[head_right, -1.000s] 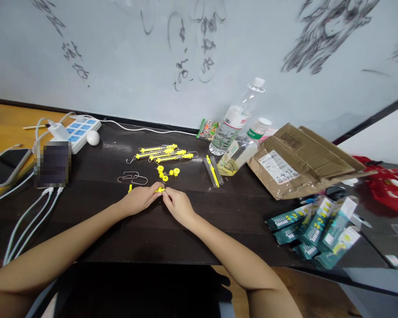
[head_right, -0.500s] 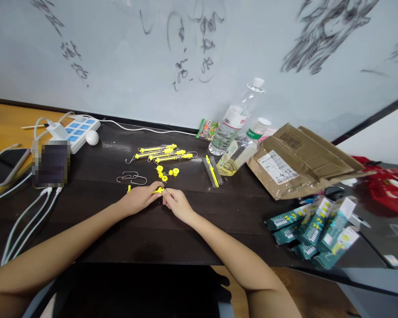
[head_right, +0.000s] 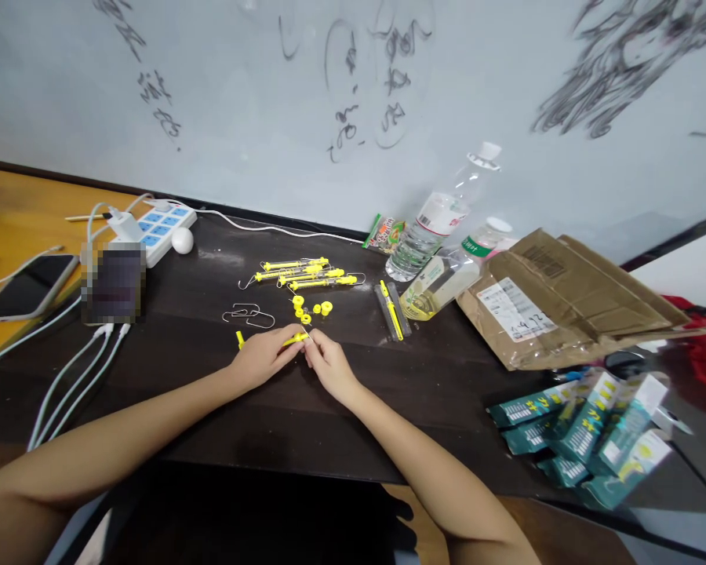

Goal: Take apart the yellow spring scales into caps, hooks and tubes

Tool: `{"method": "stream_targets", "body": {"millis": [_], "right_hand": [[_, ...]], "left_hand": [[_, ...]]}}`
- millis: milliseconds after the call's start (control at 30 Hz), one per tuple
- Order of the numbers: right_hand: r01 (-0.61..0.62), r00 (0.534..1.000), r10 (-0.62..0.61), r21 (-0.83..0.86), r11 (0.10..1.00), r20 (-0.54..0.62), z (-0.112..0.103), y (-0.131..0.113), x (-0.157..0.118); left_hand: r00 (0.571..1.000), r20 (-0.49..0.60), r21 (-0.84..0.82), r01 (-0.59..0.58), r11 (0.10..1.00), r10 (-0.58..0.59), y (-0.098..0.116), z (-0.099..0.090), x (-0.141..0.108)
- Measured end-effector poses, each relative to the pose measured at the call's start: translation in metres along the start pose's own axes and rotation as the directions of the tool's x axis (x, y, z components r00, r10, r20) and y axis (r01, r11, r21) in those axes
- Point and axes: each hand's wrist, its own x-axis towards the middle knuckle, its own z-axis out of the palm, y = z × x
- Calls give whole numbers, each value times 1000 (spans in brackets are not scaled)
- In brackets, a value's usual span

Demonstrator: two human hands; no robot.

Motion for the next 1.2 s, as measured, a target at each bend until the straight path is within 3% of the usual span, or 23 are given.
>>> {"method": "stream_targets", "body": {"millis": [167, 333, 467, 600, 667, 867, 1000, 1200], "right_hand": [[31, 999, -32, -83, 996, -15, 0, -3, 0], [40, 998, -43, -72, 997, -37, 1, -3, 0], [-55, 998, 58, 90, 994, -24, 2, -1, 1], [-153, 988, 133, 318, 936, 82, 3, 3, 4], [-152, 987, 119, 354, 923, 111, 2, 5, 5], [-191, 980, 158, 341, 921, 121, 1, 6, 8], [-201, 979, 172, 341, 919, 112, 3, 6, 8], [-222, 975, 196, 362, 905, 110, 2, 2, 7]], "left_hand": [[999, 10, 77, 34, 996, -34, 5, 0, 0], [998, 55, 89, -36, 995, 32, 0, 1, 1], [996, 59, 68, -70, 995, 66, -5, 3, 3], [999, -53, 180, 22, 983, -13, -6, 6, 4], [996, -88, 288, 16, 957, 10, -4, 8, 4], [989, -9, 471, -126, 873, 148, -2, 5, 3], [985, -19, 465, -145, 874, 174, -4, 4, 4], [986, -66, 319, -123, 940, 151, -5, -1, 2]]}}
